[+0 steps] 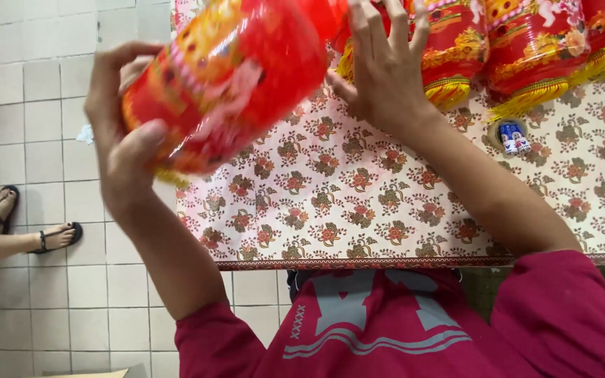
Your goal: Assembling small decorative lanterns by attaching plastic handles and internal components.
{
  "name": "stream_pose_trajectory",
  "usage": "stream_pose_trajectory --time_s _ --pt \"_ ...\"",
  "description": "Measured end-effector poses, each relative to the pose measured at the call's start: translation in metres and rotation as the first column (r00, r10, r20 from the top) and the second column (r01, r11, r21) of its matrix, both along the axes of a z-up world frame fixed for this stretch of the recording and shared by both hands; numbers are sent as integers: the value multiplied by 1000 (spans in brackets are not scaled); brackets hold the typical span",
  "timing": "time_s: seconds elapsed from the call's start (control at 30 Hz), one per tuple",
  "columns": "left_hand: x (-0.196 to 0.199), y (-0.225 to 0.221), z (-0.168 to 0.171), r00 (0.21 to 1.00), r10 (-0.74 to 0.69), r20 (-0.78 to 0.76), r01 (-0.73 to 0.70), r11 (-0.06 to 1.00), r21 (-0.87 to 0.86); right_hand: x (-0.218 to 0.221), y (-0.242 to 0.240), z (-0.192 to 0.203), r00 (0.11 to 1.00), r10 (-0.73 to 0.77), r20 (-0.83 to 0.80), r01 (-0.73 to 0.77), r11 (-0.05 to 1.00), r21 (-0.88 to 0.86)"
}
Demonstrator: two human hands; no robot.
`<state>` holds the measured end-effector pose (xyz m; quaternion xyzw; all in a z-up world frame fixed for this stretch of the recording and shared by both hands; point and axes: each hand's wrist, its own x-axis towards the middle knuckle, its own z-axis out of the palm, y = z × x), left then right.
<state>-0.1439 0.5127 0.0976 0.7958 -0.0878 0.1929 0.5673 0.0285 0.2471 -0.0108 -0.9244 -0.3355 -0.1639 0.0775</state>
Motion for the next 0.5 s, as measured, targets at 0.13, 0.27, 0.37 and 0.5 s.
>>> stream_pose_trajectory --time_s 0.13,0.27,0.37,0.5 --pt "-2 13 -18 994 -109 -6 103 952 -288 -11 3 -3 994 106 18 -105 926 363" --pt "11 18 -43 924 -347 163 368 684 -630 -30 -8 -1 663 705 -252 -362 596 717" --pt "25 23 -59 908 -339 245 409 591 -695 -31 -21 -9 587 765 -264 -325 522 789" --pt "35 40 -77 930 -239 280 367 608 -704 -40 -54 23 388 722 -573 -83 646 758"
